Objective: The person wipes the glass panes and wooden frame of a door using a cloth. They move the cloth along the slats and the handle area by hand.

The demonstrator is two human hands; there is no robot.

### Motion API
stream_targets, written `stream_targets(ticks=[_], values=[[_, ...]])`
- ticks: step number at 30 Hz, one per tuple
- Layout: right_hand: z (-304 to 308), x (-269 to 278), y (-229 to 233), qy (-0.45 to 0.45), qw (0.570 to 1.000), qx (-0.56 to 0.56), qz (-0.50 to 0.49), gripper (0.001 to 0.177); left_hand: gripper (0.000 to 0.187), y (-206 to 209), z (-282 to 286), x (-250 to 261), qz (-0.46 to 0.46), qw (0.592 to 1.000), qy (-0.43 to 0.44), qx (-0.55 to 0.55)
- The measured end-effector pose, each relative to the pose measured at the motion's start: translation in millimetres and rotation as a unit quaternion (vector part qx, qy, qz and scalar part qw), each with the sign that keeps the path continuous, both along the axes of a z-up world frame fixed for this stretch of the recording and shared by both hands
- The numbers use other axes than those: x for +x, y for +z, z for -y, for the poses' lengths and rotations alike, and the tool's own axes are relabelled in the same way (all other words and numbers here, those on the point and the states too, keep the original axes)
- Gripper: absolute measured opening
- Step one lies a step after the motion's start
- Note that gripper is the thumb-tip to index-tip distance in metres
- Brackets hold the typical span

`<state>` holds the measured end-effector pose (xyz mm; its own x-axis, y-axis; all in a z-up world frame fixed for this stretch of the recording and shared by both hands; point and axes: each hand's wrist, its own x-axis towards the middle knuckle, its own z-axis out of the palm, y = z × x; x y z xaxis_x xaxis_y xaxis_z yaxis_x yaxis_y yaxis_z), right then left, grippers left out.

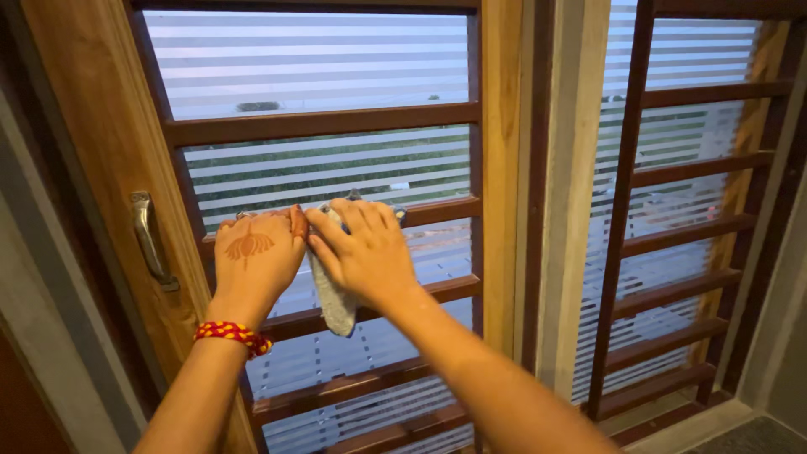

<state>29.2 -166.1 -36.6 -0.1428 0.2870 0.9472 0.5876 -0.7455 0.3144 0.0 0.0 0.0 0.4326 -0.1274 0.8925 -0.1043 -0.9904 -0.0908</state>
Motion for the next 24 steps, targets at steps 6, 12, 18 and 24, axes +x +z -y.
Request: stream_targets(ticks=[6, 12, 18, 24], values=[[32.8, -1.5, 21.2, 0.012, 0.995, -0.016, -0.097, 0.030, 0.050, 3.9, 2.3, -5.8, -0.021, 1.000, 0.003, -0.005], [85.7, 3.1, 36.1, -0.057, 0.971, 0.052, -0.226, 0.028, 0.053, 2.4, 1.8, -6.4, -0.010, 1.000, -0.009, -0.011], [90.0, 9.8, 6.5, 0.017, 0.992, 0.123, -0.021, 0.024, 0.052, 0.5, 4.3, -0.8, 0.008, 1.000, 0.008, -0.011], [35.4, 1.6, -2.5, -0.041, 0.974, 0.195, -0.108, 0.021, 0.051, -1.2, 10.5, 4.6, 0.022, 0.998, 0.037, -0.036]])
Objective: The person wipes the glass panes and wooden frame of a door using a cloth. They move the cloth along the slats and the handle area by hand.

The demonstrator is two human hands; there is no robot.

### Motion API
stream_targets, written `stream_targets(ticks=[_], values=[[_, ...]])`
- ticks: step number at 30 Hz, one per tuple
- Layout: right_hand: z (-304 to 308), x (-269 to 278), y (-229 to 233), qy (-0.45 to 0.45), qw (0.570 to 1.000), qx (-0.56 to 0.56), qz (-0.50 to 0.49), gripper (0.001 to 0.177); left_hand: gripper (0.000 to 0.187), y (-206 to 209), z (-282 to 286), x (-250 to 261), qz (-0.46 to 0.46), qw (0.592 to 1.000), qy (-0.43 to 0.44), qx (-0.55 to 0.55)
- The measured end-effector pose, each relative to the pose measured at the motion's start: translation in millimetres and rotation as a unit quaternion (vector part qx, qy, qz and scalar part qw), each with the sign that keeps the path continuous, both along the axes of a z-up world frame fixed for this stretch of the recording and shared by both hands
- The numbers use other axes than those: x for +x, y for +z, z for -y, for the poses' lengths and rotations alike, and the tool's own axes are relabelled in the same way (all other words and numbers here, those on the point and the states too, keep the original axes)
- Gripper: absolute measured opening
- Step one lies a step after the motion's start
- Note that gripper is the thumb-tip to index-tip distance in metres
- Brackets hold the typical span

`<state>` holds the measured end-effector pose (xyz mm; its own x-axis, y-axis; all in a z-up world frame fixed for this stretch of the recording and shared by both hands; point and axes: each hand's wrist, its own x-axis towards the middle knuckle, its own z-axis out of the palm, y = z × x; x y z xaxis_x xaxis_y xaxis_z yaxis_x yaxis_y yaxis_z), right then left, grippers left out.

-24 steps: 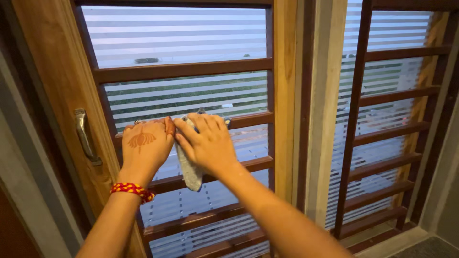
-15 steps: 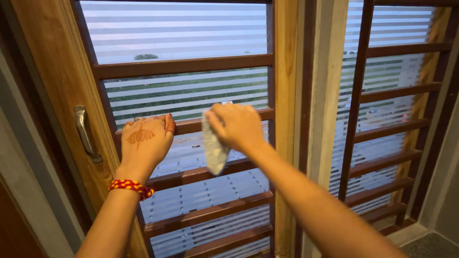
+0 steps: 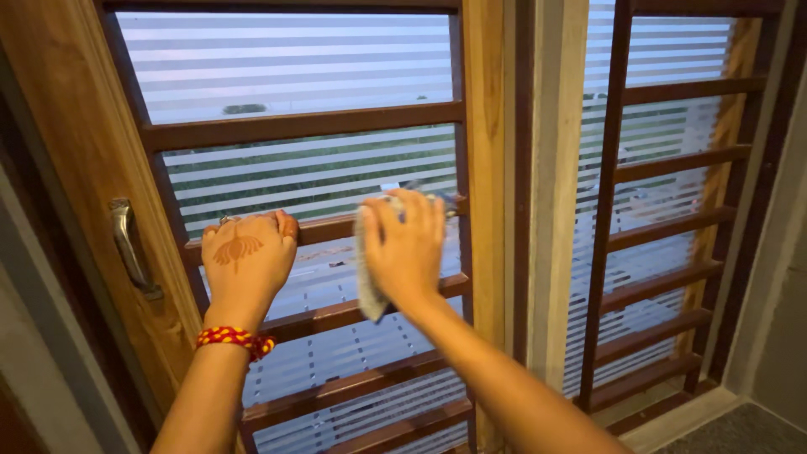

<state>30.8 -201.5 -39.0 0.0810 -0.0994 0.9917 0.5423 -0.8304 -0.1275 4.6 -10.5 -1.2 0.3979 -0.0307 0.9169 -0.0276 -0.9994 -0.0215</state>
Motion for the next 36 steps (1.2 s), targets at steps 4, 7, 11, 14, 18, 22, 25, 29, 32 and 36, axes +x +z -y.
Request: stream_targets(ticks=[4, 7, 11, 14, 18, 22, 25, 29, 32, 36], values=[[-56.2, -20.5, -6.7, 0.066, 0.997, -0.036, 0.011, 0.026, 0.050, 0.1, -1.4, 0.4, -0.005, 1.000, -0.011, -0.010], [-68.4, -27.7, -5.6, 0.083, 0.994, -0.059, 0.033, 0.031, 0.053, -1.5, -6.3, -1.6, 0.006, 1.000, -0.012, 0.012], [-35.0, -24.1, 2.1, 0.089, 0.978, -0.166, 0.091, 0.033, 0.055, 0.4, -9.5, -7.9, 0.001, 0.999, -0.041, 0.027], [-1.3, -16.0, 10.8, 0.099, 0.978, -0.174, 0.051, 0.028, 0.056, 2.1, -6.8, -7.5, -0.020, 0.999, -0.029, 0.025], [47.4, -6.4, 10.4, 0.075, 0.986, -0.143, 0.032, 0.019, 0.055, 0.7, -7.4, -5.9, -0.005, 0.999, -0.029, 0.027], [78.0, -4.9, 7.2, 0.059, 0.992, -0.109, 0.034, 0.020, 0.056, 0.7, -6.5, -9.6, -0.028, 0.999, -0.025, 0.029], [85.7, -9.0, 2.2, 0.101, 0.992, -0.073, 0.030, 0.022, 0.057, 3.1, -4.9, -13.2, -0.025, 0.999, -0.025, 0.032], [93.3, -20.9, -29.2, 0.157, 0.987, -0.006, 0.019, 0.025, 0.030, -22.4, -9.2, -17.7, 0.083, 0.986, -0.146, 0.014], [87.9, -22.1, -65.8, 0.163, 0.986, 0.013, -0.023, 0.027, 0.014, -72.3, -11.0, -24.2, 0.195, 0.953, -0.234, -0.003], [67.5, -12.5, -98.2, 0.153, 0.985, -0.066, -0.045, 0.026, 0.015, -122.0, 2.5, -20.9, 0.062, 0.977, -0.200, -0.050]])
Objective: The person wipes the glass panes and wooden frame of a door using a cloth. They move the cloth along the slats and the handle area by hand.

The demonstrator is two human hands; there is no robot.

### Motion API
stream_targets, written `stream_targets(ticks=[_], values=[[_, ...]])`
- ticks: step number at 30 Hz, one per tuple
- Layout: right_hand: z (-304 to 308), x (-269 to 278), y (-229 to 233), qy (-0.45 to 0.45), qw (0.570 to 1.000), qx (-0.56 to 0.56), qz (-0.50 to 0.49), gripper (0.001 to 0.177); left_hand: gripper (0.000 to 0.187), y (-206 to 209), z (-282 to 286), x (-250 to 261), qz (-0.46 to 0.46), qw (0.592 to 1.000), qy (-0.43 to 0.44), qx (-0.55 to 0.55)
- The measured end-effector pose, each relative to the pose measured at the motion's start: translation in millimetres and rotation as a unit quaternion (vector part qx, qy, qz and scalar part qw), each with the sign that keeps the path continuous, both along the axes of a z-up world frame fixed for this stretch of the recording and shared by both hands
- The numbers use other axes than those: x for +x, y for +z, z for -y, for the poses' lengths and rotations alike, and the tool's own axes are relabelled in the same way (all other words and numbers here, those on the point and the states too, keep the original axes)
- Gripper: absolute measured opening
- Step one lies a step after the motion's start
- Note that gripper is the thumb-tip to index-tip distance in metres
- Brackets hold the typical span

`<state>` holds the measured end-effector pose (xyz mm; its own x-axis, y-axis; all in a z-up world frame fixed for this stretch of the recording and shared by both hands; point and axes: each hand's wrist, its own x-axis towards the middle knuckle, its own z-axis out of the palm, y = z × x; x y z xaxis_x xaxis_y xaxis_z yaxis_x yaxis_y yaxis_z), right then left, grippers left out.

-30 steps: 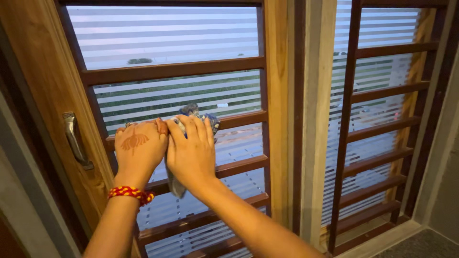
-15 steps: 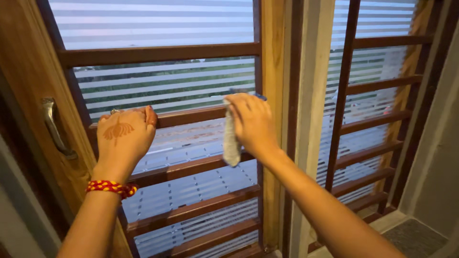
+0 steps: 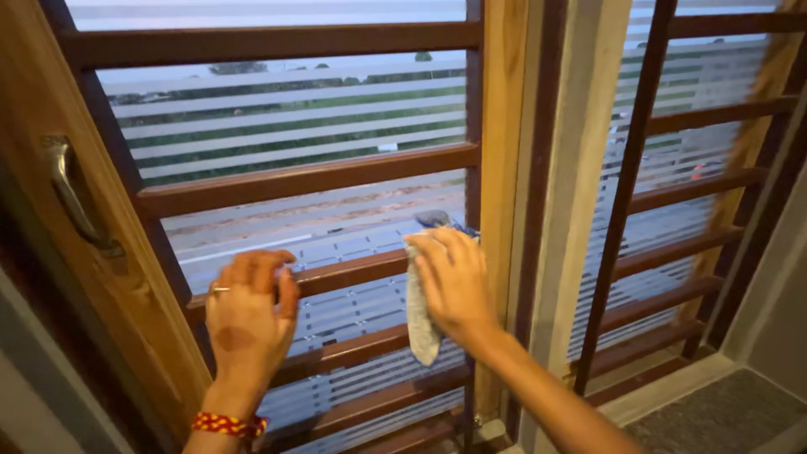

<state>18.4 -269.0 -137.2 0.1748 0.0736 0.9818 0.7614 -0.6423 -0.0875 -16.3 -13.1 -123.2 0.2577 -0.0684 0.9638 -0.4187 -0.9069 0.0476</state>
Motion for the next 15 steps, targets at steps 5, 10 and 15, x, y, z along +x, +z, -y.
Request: stream_targets(ticks=[5, 10, 15], values=[[-55.2, 2.6, -0.8, -0.057, 0.998, 0.008, 0.009, 0.017, 0.020, -13.3, 16.9, 15.3, 0.004, 0.992, 0.126, 0.031], [-108.1, -4.0, 8.6, -0.005, 0.999, -0.021, -0.039, 0.016, 0.027, -16.6, 16.4, 17.3, 0.002, 0.985, 0.172, 0.029], [-92.1, -5.7, 10.5, 0.019, 0.997, -0.057, 0.050, 0.018, 0.033, -9.8, 14.7, 10.8, -0.093, 0.980, 0.172, 0.028]])
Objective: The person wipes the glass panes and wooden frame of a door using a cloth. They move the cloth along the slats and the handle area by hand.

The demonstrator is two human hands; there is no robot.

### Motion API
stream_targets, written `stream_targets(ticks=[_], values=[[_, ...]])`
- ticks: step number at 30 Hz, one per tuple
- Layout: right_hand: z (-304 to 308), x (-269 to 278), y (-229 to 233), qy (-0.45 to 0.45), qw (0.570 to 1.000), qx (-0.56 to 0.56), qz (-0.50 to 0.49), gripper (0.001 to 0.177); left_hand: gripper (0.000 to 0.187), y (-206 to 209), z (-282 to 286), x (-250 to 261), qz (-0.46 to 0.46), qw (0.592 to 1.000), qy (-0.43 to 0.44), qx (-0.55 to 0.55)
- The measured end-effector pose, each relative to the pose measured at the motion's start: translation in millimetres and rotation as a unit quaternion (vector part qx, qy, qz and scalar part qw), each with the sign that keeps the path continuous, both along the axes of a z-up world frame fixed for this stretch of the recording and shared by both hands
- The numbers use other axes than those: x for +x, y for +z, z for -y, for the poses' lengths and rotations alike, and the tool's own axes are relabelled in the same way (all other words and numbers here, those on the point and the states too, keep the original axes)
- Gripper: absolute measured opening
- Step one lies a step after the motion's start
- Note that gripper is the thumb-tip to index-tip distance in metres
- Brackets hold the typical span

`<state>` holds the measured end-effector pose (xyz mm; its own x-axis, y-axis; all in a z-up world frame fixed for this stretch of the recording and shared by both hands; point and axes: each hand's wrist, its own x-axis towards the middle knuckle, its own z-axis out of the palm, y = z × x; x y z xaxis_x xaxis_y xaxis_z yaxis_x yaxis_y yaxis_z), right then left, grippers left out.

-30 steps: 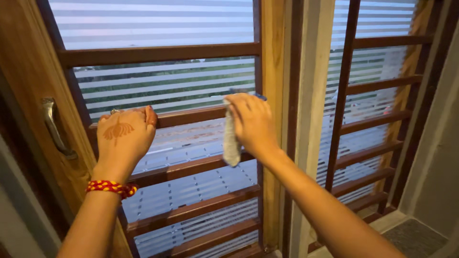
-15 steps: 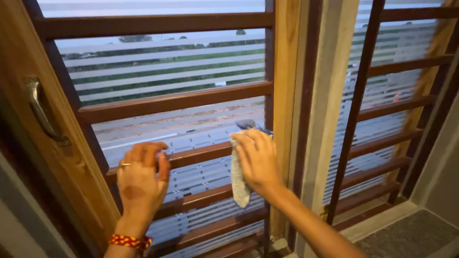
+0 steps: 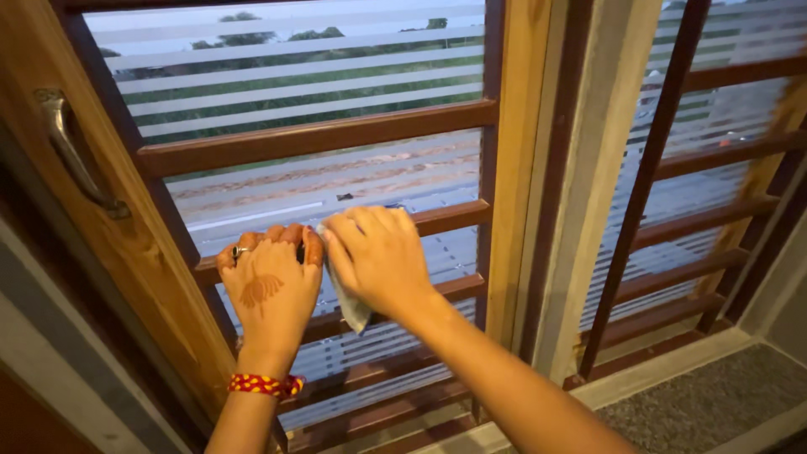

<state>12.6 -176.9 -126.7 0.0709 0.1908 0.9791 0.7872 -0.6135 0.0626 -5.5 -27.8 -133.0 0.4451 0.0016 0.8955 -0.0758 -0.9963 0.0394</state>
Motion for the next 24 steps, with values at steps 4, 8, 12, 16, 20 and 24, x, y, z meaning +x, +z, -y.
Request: stream_targets(ticks=[4, 8, 12, 16, 20, 24], values=[[19.8, 16.1, 2.2, -0.091, 0.995, -0.026, -0.031, 0.017, 0.033, 3.3, 3.8, -3.4, 0.007, 1.000, -0.022, -0.014], [67.4, 36.6, 3.6, -0.144, 0.988, -0.043, -0.032, 0.019, 0.034, 5.8, 6.4, -5.4, -0.025, 0.999, -0.005, -0.028], [105.4, 40.6, 1.6, -0.143, 0.986, -0.062, -0.063, 0.024, 0.033, 6.6, 7.4, -5.6, -0.040, 0.999, -0.002, -0.028], [85.3, 45.5, -2.2, -0.162, 0.986, 0.007, -0.036, 0.023, 0.031, 1.4, 11.8, -2.2, -0.003, 0.999, -0.017, -0.031], [41.8, 35.7, -4.3, -0.208, 0.973, 0.034, -0.092, 0.024, 0.030, -0.3, 11.0, 2.3, 0.016, 1.000, 0.003, -0.015], [-19.2, 12.7, -14.8, -0.174, 0.984, 0.029, -0.016, 0.016, 0.031, 0.6, 6.6, 3.5, -0.008, 1.000, 0.003, -0.008]])
